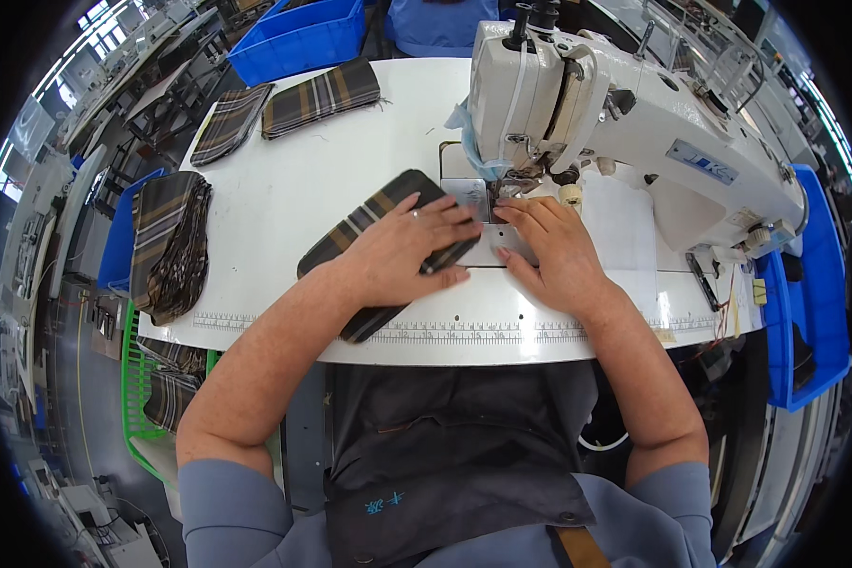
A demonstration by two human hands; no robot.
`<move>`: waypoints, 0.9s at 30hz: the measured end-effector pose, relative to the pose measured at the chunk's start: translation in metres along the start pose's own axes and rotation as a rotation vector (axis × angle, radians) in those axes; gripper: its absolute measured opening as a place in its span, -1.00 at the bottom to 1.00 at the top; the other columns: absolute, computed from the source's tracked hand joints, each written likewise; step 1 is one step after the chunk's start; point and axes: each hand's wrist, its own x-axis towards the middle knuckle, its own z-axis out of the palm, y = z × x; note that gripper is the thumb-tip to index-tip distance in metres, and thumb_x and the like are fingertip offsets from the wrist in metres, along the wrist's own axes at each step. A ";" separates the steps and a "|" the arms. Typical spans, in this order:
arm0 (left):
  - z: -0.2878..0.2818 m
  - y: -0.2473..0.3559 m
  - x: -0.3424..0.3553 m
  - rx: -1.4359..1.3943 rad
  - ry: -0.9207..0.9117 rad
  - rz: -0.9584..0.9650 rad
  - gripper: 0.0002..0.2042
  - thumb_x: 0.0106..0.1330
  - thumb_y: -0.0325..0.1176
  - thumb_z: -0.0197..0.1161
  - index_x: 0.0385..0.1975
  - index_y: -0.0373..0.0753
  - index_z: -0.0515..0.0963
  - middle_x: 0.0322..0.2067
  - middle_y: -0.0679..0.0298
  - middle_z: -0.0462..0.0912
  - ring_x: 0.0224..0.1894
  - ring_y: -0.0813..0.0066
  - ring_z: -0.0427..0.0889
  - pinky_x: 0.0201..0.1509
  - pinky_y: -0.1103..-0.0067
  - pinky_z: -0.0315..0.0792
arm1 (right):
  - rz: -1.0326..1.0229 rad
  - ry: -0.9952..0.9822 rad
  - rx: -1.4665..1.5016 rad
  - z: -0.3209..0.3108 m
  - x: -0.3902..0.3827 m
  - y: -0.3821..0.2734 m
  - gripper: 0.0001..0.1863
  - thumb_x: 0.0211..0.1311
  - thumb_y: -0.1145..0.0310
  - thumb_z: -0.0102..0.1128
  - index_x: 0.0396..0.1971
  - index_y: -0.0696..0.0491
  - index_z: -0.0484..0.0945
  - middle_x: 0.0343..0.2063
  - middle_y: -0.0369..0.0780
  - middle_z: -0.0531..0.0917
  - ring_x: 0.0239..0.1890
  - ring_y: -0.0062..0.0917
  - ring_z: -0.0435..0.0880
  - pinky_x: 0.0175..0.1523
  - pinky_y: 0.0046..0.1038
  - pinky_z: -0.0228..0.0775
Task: The recorder uses an industrial sewing machine to sew rectangular patterned leather patches onto white backing material.
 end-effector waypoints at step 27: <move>-0.121 -0.090 -0.059 0.395 0.868 -0.247 -0.63 0.23 -0.64 0.13 0.04 -0.26 0.62 -0.11 0.12 0.75 -0.11 0.15 0.75 0.00 0.47 0.59 | -0.115 -0.162 0.115 0.034 0.040 -0.043 -0.47 0.38 0.20 0.12 0.26 0.16 0.42 0.30 -0.12 0.48 0.41 -0.24 0.36 0.50 -0.08 0.08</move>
